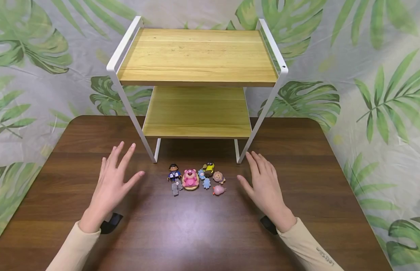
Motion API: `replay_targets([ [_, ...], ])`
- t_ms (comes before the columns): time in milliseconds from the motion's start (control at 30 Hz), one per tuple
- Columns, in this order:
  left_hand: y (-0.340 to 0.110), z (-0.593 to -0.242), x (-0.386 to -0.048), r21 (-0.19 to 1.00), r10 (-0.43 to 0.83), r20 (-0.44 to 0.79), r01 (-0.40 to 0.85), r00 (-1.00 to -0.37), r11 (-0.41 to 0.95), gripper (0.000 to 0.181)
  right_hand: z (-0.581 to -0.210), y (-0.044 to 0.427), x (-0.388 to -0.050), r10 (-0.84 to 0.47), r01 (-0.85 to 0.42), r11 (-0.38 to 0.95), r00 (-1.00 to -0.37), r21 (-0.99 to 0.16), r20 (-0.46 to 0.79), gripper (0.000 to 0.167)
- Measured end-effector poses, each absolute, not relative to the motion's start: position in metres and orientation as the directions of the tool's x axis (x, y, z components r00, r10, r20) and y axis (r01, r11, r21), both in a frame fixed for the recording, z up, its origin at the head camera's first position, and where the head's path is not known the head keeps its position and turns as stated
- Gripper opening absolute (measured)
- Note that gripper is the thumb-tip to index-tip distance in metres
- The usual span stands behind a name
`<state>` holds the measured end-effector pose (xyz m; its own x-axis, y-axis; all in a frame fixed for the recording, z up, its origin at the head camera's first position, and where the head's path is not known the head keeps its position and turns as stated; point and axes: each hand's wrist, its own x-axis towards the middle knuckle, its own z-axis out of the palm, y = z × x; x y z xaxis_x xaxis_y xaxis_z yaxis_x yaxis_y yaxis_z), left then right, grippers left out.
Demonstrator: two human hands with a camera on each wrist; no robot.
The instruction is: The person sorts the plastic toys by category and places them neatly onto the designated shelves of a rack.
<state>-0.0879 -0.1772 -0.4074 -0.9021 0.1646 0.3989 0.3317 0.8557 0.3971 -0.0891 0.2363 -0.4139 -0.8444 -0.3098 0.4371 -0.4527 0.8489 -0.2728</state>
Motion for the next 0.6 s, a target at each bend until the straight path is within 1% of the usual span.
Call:
replay_targets([
  [133, -0.176, -0.407, -0.094, 0.414, 0.186, 0.516, 0.434, -0.836, 0.800, 0.085, -0.416, 0.227, -0.090, -0.342, -0.522, 0.796, -0.805, -0.306, 0.484, 0.063],
  [267, -0.173, -0.407, -0.102, 0.434, 0.196, 0.598, 0.520, -0.777, 0.736, 0.084, -0.420, 0.219, -0.090, -0.379, -0.576, 0.753, -0.775, -0.318, 0.505, 0.062],
  [400, -0.170, -0.407, -0.109, 0.455, 0.197, 0.619, 0.552, -0.760, 0.699, 0.084, -0.425, 0.212, -0.091, -0.410, -0.602, 0.728, -0.766, -0.328, 0.495, 0.060],
  [600, -0.165, -0.406, -0.120, 0.465, 0.201, 0.630, 0.571, -0.751, 0.676, 0.085, -0.433, 0.203, -0.093, -0.438, -0.611, 0.706, -0.774, -0.357, 0.458, 0.054],
])
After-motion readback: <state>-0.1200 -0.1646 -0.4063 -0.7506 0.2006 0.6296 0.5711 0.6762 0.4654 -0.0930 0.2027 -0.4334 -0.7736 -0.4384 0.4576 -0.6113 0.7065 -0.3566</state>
